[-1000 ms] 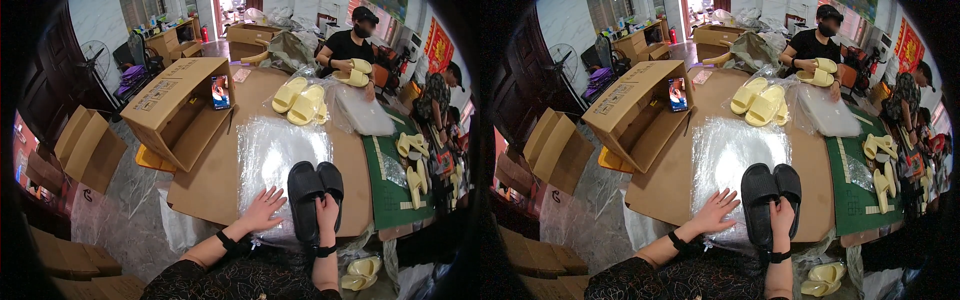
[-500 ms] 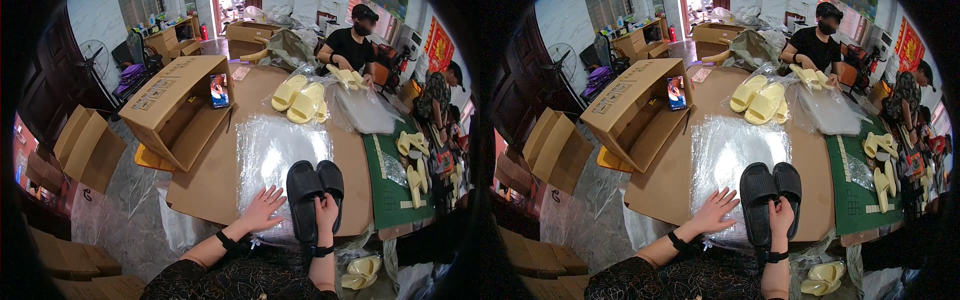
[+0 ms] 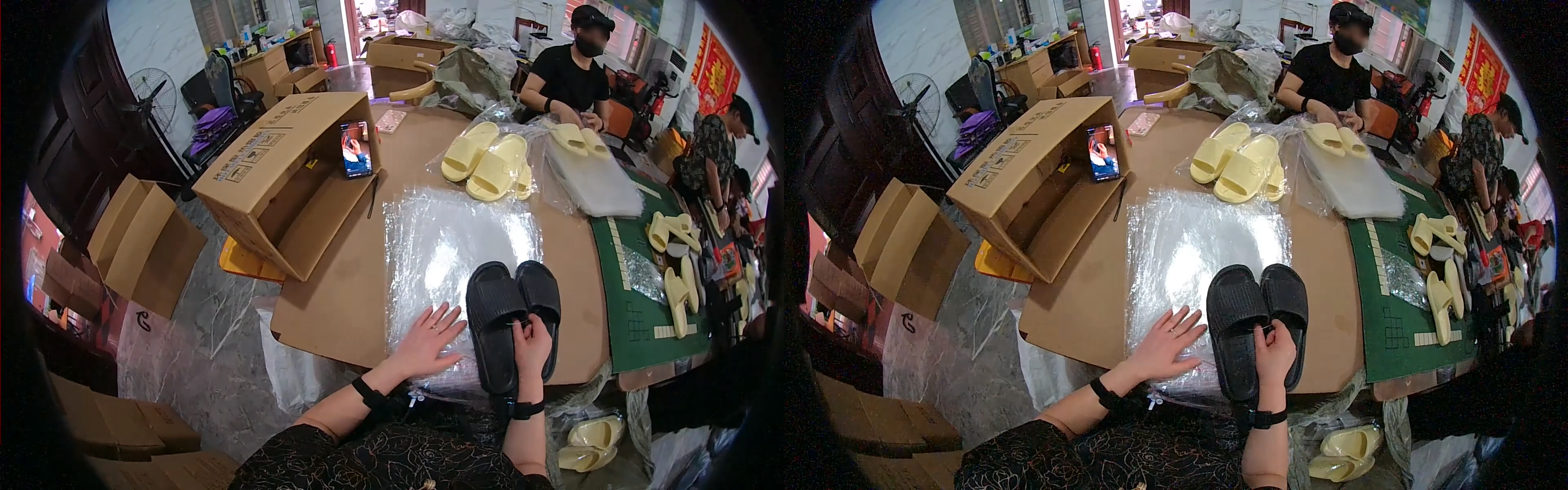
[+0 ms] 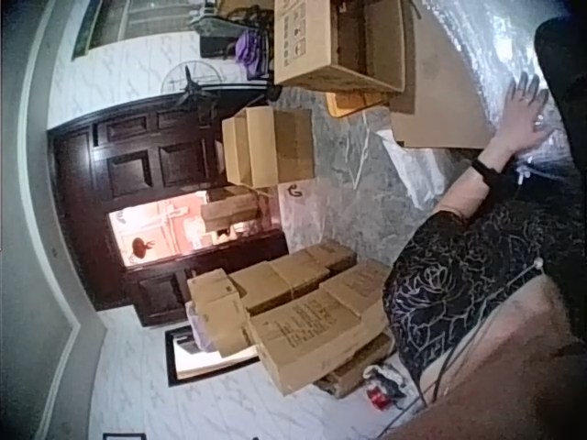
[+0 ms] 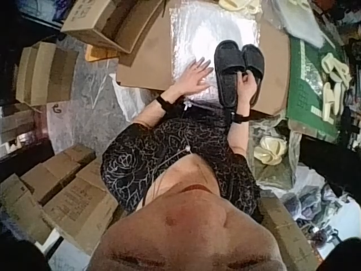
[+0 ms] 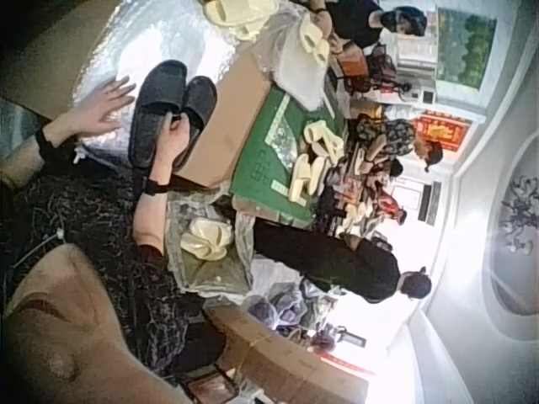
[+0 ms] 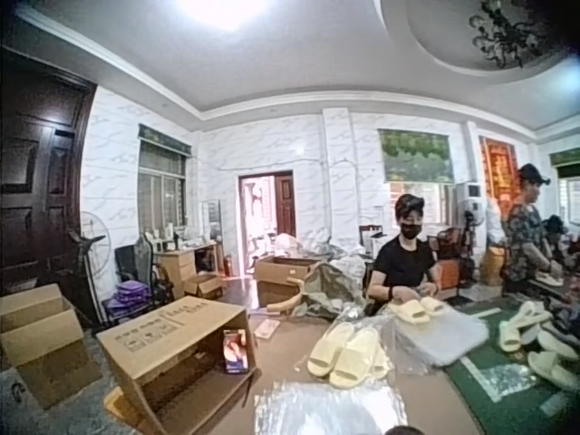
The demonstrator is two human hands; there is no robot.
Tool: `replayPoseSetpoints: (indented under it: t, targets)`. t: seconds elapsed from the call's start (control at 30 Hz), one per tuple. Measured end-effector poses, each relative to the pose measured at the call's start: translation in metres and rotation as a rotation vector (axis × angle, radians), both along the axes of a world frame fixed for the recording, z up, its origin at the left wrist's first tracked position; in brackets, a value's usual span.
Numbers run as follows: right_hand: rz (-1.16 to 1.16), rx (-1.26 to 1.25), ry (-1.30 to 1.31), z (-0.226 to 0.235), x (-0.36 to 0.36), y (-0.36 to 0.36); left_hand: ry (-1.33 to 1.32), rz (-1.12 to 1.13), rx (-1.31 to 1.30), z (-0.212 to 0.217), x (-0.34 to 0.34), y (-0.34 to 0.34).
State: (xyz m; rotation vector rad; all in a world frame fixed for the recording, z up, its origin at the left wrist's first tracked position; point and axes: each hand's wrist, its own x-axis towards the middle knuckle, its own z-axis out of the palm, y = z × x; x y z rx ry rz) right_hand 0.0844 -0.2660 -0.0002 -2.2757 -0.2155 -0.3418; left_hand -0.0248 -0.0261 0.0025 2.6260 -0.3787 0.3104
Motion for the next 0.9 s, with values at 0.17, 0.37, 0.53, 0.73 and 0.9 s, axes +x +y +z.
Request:
replayPoseSetpoints:
  t: [0.17,0.37,0.53,0.73,0.9]
  targets:
    - [0.001,0.000,0.011,0.0022,-0.0004,0.0010,0.003,0.002,0.013,0.0004,0.0001,0.0004]
    - [-0.007,-0.003,0.021,0.0043,-0.0010,0.0021,-0.002,0.001,0.021,0.0009,0.0001,0.0005]
    - [-0.004,0.018,0.023,0.0062,-0.0018,0.0031,-0.006,0.005,0.025,0.0013,0.0002,0.0002]
    - [-0.005,-0.001,0.012,0.0053,-0.0014,0.0029,-0.012,0.007,0.012,0.0006,0.0001,0.0002]
    - [0.004,0.007,0.018,0.0035,-0.0005,0.0019,-0.016,0.007,0.006,-0.0014,0.0000,0.0000]
